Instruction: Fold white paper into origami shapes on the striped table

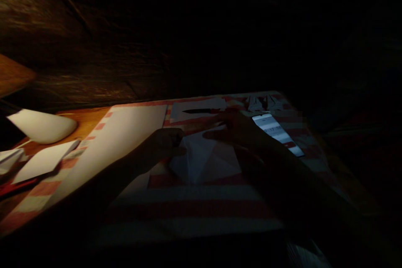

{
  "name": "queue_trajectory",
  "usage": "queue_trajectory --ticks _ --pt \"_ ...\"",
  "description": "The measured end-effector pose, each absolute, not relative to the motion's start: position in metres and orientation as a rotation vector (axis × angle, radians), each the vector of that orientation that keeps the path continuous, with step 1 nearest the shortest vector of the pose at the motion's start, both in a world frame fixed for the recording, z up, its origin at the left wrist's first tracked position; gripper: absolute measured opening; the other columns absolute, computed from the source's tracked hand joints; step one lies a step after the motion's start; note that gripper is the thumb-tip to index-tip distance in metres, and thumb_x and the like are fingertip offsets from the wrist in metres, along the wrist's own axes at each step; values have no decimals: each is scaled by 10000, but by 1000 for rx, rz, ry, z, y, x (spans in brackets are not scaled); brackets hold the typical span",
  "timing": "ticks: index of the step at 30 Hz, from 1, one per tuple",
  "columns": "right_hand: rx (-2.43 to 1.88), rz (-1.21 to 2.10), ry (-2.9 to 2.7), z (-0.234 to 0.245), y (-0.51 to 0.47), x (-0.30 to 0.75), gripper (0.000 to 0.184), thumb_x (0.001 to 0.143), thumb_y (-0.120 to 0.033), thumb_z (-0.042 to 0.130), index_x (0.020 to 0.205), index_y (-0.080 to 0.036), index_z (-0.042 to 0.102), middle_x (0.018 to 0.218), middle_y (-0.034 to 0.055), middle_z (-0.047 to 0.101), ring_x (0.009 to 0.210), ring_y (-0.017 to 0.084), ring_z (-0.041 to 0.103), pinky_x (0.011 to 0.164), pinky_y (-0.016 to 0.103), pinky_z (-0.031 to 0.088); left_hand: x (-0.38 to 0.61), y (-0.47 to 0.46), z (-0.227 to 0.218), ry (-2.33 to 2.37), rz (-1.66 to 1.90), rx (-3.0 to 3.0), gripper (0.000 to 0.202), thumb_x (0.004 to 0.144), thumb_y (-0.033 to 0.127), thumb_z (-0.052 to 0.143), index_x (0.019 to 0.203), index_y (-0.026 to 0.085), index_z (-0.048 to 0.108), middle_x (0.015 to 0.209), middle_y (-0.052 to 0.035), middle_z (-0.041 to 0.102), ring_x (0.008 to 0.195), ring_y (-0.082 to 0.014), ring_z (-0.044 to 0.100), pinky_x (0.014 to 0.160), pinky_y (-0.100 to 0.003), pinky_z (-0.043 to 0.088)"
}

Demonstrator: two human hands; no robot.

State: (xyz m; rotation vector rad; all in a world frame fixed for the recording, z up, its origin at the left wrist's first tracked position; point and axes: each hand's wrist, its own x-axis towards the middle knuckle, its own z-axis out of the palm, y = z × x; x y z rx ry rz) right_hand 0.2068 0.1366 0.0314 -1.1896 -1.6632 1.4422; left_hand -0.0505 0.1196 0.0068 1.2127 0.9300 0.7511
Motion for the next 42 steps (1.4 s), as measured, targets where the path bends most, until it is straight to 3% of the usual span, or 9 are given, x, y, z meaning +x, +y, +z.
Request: queue_trajectory --ticks 7,11,14,17,22,28,34,38,42 --pt "-1125 1487 -1186 24 138 199 513 807 -684 685 1009 -213 698 943 81 720 762 198 672 603 297 497 -38 118 1 1019 1151 914 425 586 156 883 935 140 642 801 -21 708 712 -184 693 639 -307 574" --pt "-936 1668 -1312 18 123 178 436 711 -538 836 956 -199 714 950 86 740 802 206 672 699 330 529 -31 112 0 944 1254 909 401 642 165 857 974 141 633 868 -39 714 725 -171 689 603 -271 572" --pt "-1083 1599 -1370 13 117 170 400 682 -475 869 881 -155 736 891 87 742 722 181 646 651 319 502 -28 109 -3 967 1210 932 383 661 175 863 983 142 659 873 -53 731 722 -177 700 593 -264 575" --pt "-1250 1427 -1450 10 119 171 388 692 -474 862 814 -123 755 780 84 730 625 158 602 557 291 442 -26 108 -7 978 1101 927 397 647 226 889 980 127 699 891 -87 755 732 -211 721 632 -316 610" --pt "-1314 1360 -1513 10 123 175 399 683 -470 866 851 -116 792 823 104 759 673 186 642 557 284 465 -27 106 -8 1005 1025 976 405 662 321 883 971 110 726 890 -103 765 767 -258 733 671 -412 642" --pt "-1320 1385 -1578 10 122 174 378 704 -455 842 890 -131 783 858 96 760 702 195 659 573 287 474 -31 106 -7 1118 1041 1100 426 684 349 840 1007 120 684 886 -83 752 709 -212 709 579 -316 595" --pt "-1324 1205 -1761 -2 122 177 391 701 -451 835 913 -156 691 786 39 684 636 166 591 519 272 416 -34 107 -9 1183 1153 1525 498 687 266 813 1111 141 584 1001 -83 718 903 -234 696 741 -338 591" --pt "-1339 929 -1883 -11 122 177 442 732 -417 822 1034 -178 605 861 54 680 689 184 594 545 288 420 -39 110 -18 1281 1163 1740 465 723 235 763 1126 174 540 974 -63 697 868 -223 684 704 -330 564" --pt "-1328 869 -1902 -13 120 175 243 846 -381 717 928 -206 570 898 72 700 733 198 622 600 308 435 -45 114 -27 1361 1084 1790 431 749 240 746 1120 188 533 965 -54 700 833 -218 688 666 -321 548"
